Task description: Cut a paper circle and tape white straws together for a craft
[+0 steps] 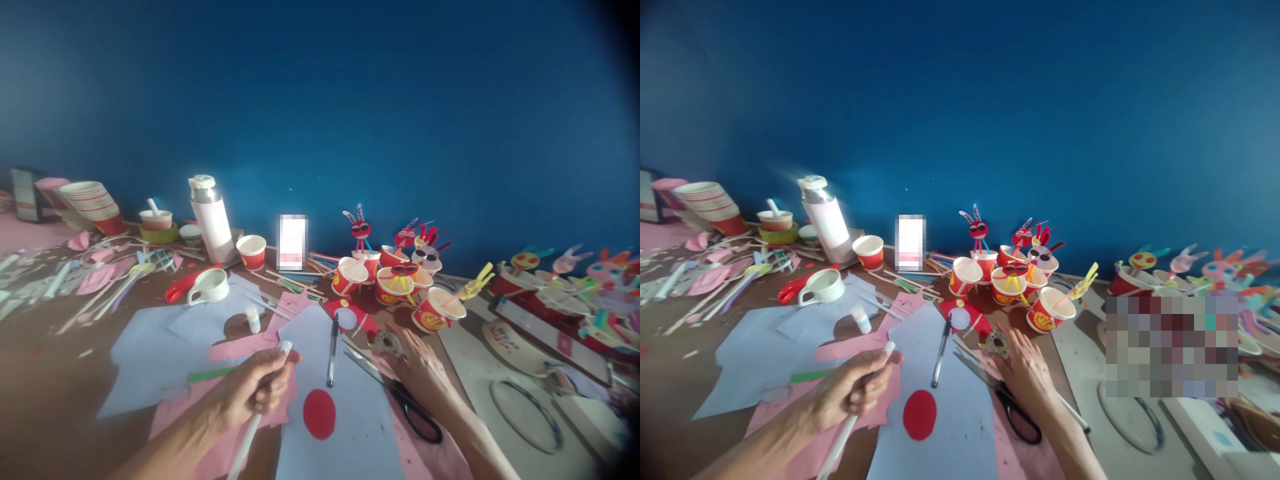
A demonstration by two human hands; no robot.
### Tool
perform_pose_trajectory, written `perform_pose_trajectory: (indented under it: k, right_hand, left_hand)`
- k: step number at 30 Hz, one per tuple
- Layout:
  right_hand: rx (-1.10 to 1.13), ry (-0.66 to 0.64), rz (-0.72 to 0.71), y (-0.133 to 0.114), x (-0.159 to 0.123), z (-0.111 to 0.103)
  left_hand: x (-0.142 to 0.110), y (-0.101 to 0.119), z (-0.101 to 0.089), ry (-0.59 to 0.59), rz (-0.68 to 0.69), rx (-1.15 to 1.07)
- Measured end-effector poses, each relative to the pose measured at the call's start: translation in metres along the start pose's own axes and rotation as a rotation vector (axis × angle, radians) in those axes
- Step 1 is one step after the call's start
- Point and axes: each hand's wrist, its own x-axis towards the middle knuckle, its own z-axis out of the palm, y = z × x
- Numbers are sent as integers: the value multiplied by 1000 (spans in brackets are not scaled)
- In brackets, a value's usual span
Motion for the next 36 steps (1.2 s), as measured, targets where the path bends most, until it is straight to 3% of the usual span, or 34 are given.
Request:
perform_pose_trajectory:
  k: [9, 26, 31, 36]
  right_hand:
    - [7, 1, 8, -4, 1, -2]
    - [-9, 21, -22, -9, 2, -4]
    - [68, 130, -116, -36, 4, -12]
    - [534, -64, -147, -91, 8, -21]
  left_hand:
    - [2, -3, -8, -49, -8, -56]
    - [1, -2, -7, -81, -11, -72]
    - [-2, -2, -9, -177, 17, -139]
    - [-3, -7, -10, -227, 21, -148]
